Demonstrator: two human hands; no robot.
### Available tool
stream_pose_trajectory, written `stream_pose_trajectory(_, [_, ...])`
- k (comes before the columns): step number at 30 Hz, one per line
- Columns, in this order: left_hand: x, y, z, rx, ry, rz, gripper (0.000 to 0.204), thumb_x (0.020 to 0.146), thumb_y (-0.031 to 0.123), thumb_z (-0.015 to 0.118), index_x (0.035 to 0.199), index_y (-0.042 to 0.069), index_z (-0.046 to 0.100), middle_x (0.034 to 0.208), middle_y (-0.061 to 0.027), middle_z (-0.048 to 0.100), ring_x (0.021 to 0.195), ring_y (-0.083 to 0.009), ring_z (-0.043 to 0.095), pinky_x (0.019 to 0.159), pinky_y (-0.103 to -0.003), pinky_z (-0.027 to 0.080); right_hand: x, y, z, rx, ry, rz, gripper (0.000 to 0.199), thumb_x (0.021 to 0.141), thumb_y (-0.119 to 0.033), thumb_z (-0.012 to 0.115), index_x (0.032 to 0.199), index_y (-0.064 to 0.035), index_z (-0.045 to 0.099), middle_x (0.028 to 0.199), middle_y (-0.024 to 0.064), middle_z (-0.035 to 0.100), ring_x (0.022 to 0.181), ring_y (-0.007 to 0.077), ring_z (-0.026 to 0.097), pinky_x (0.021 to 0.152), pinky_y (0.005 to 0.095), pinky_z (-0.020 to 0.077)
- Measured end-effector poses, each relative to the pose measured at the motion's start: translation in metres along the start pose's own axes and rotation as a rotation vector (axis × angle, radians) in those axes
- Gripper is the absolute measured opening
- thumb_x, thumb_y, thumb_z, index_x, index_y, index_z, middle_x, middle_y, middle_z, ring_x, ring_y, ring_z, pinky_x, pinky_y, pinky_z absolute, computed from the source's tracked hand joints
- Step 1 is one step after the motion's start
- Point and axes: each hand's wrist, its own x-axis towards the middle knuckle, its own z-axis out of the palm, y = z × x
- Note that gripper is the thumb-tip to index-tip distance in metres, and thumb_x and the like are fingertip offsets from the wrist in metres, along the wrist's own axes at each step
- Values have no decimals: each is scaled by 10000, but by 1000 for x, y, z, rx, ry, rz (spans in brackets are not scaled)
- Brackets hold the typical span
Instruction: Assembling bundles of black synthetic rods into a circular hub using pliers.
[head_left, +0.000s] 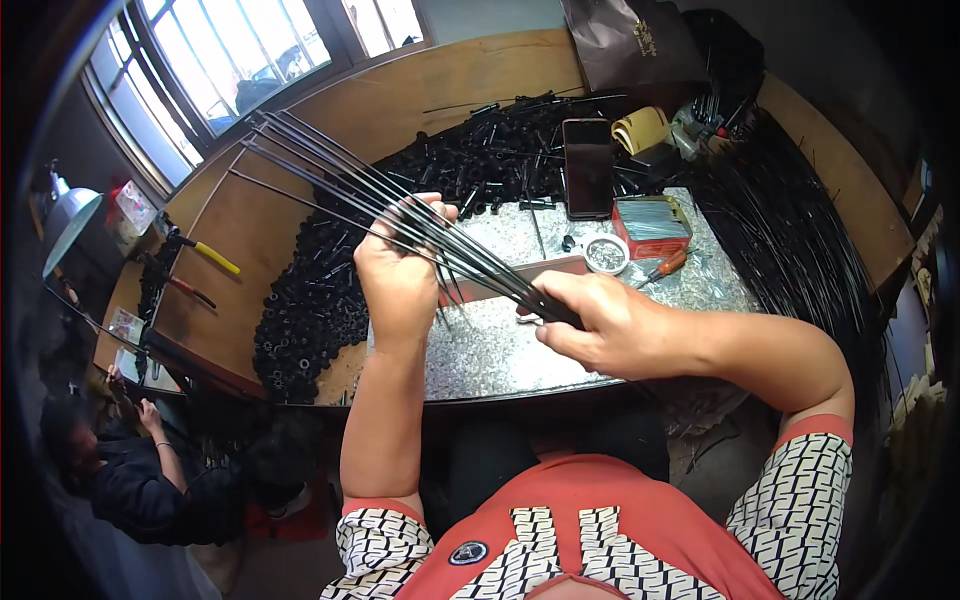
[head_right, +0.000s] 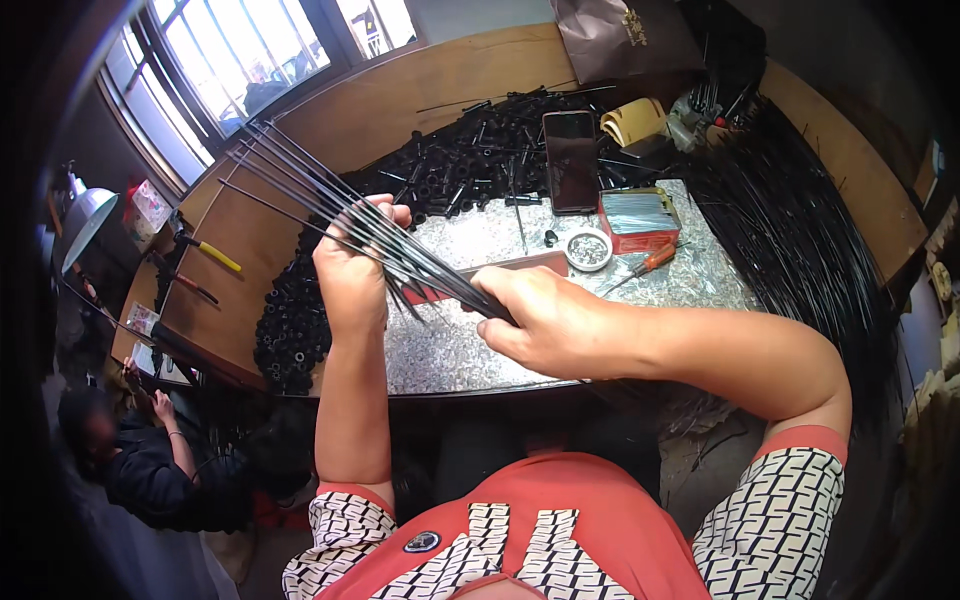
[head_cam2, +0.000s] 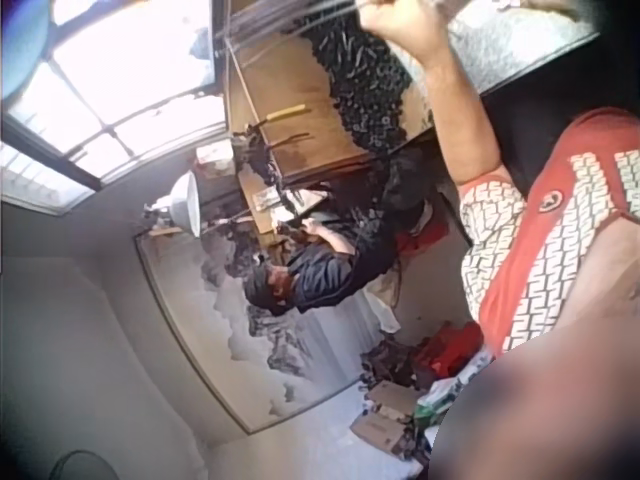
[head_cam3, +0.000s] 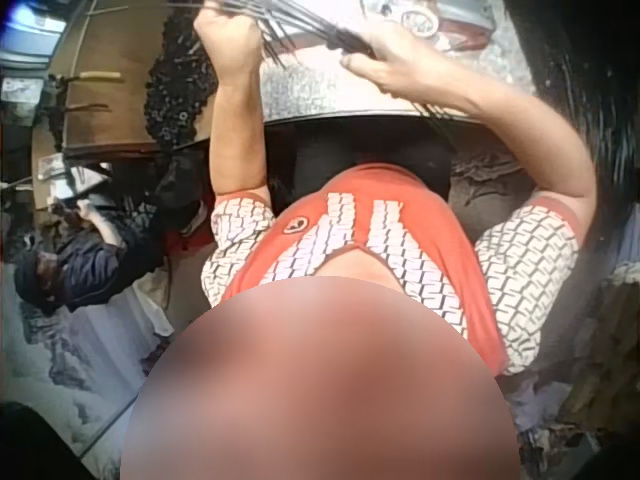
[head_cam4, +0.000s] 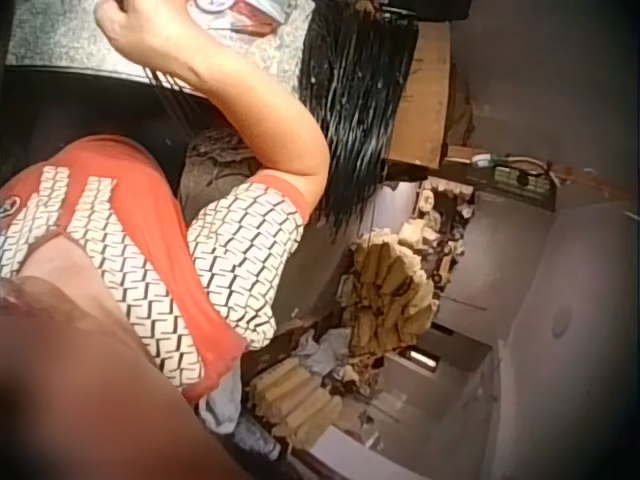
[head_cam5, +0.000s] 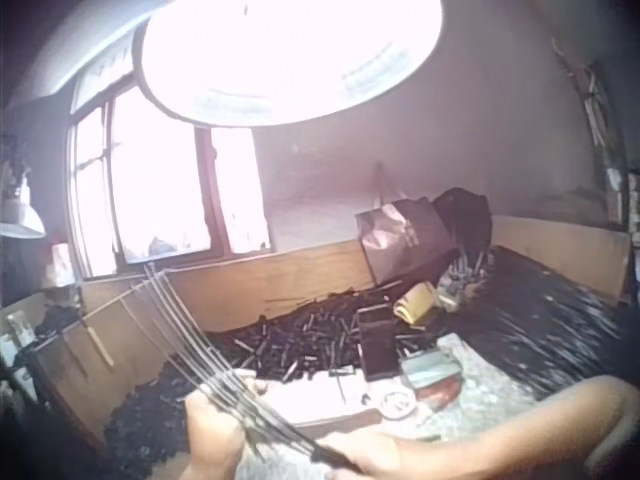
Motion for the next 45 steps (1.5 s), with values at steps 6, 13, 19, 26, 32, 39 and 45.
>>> stream_pose_trajectory(6, [20,-8,-17,-28,56,-118,133,813,21,694,930,-43,680,839,-97,694,775,-139,655,755,-249,514,-24,-20,-15,158,-90,142,372,905,-185,576,1158,62,463,700,93,536,548,157,546,522,313,438])
stream_pose_trajectory(13, [36,0,-9,87,-140,-139,141,795,13,697,924,-44,688,839,-93,699,782,-140,658,758,-254,520,-37,-9,-19,440,-109,229,390,935,-144,546,1264,6,398,679,8,507,511,74,518,438,223,424])
stream_pose_trajectory(19, [77,-23,-7,-58,-285,-50,156,833,-8,649,982,-52,664,881,-113,697,818,-164,672,740,-268,554,-30,6,-11,587,-34,289,319,971,-186,480,1233,-10,429,686,11,520,517,73,529,457,218,450])
stream_pose_trajectory(26, [20,-43,-12,139,-484,119,187,830,-1,648,1011,-24,687,944,-113,704,866,-163,671,805,-290,535,-46,97,78,466,-32,349,315,973,-239,483,825,29,561,682,74,625,619,134,611,567,276,498])
stream_pose_trajectory(32, [-45,-45,-52,440,-975,137,533,773,19,666,1283,104,534,1307,-140,536,1295,-318,421,1078,-416,332,-54,163,142,76,-31,111,342,951,-287,518,784,9,547,668,203,594,642,382,589,597,434,462])
stream_pose_trajectory(39, [-88,-42,-65,828,-1100,58,936,636,433,804,1418,166,362,1513,-185,197,1389,-460,116,1117,-521,197,-43,238,202,-106,-142,185,370,981,-336,410,1055,-38,617,902,215,647,843,395,616,750,452,488])
stream_pose_trajectory(45, [-119,-92,-50,1024,-1079,373,800,777,549,615,1377,63,405,1442,-201,337,1358,-364,288,1092,-485,265,-33,219,171,-309,-582,523,482,936,-351,484,1240,20,529,1140,247,596,1029,364,595,909,423,456])
